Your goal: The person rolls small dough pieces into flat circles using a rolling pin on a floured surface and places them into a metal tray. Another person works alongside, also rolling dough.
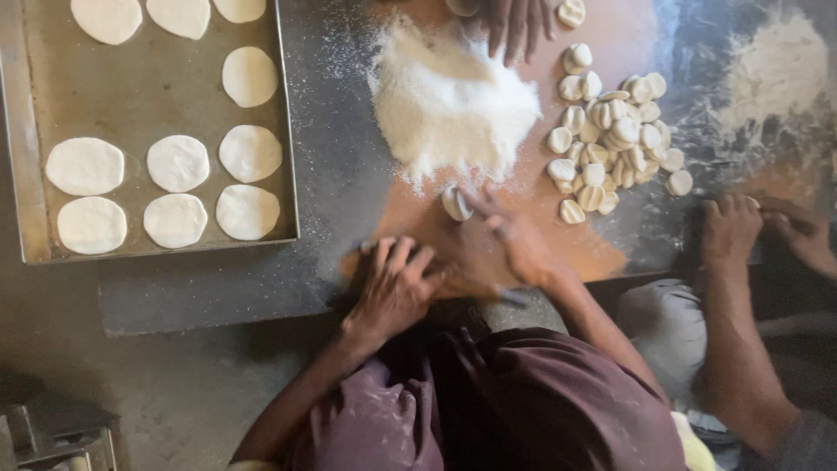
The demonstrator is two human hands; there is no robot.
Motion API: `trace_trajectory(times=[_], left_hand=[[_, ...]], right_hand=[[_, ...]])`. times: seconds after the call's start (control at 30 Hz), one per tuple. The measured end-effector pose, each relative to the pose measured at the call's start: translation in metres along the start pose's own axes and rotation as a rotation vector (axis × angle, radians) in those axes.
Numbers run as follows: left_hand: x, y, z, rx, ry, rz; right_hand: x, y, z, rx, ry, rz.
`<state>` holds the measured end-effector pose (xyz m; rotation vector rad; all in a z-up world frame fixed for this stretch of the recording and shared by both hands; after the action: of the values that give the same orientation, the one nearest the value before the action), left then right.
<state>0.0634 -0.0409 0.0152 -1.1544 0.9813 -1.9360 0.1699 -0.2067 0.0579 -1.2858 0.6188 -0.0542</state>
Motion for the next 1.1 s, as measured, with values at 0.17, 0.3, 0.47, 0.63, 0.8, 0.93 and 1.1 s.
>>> trace_trajectory(times=[0.17, 0.3, 0.47, 0.63, 0.8, 0.93, 1.1], left_hand=[[-0.043, 0.014, 0.047, 0.201, -0.189, 0.007], [-0.082, 0.011, 0.086, 0.241, -0.078, 0.113], [-0.079, 0.016, 0.101, 0.099, -0.04, 0.017], [-0.048, 0.001, 0.059, 0.025, -0.074, -0.102], [-0.018, -0.009, 0.03, 0.016, -0.087, 0.026], [-0.003, -0.005, 0.009, -0.001, -0.167, -0.027], [-0.03, 0.008, 0.046, 0.164, -0.184, -0.035]], right_hand=[[0.028, 0.0, 0.004, 0.122, 0.298, 0.009], [0.041, 0.022, 0.024, 0.028, 0.183, -0.196], [0.037, 0.019, 0.002, 0.117, 0.271, -0.111], [0.029, 0.021, -0.033, 0.087, 0.453, 0.223], [0.017, 0.024, -0.029, 0.1, 0.31, -0.049], [0.004, 0.013, -0.027, 0.177, 0.229, 0.154], [0.023, 0.016, -0.017, 0.226, 0.179, -0.124]])
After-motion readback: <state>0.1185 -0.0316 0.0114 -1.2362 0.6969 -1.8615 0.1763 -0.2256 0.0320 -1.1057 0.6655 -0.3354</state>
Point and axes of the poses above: each hand's wrist, its own z-axis towards the middle knuckle, its own y-axis out of the palm, x = y × z, the point moved 4 cm from there along z, towards the middle knuckle, and after that the axes turned 1 degree about -z, right-handed, at the moved point
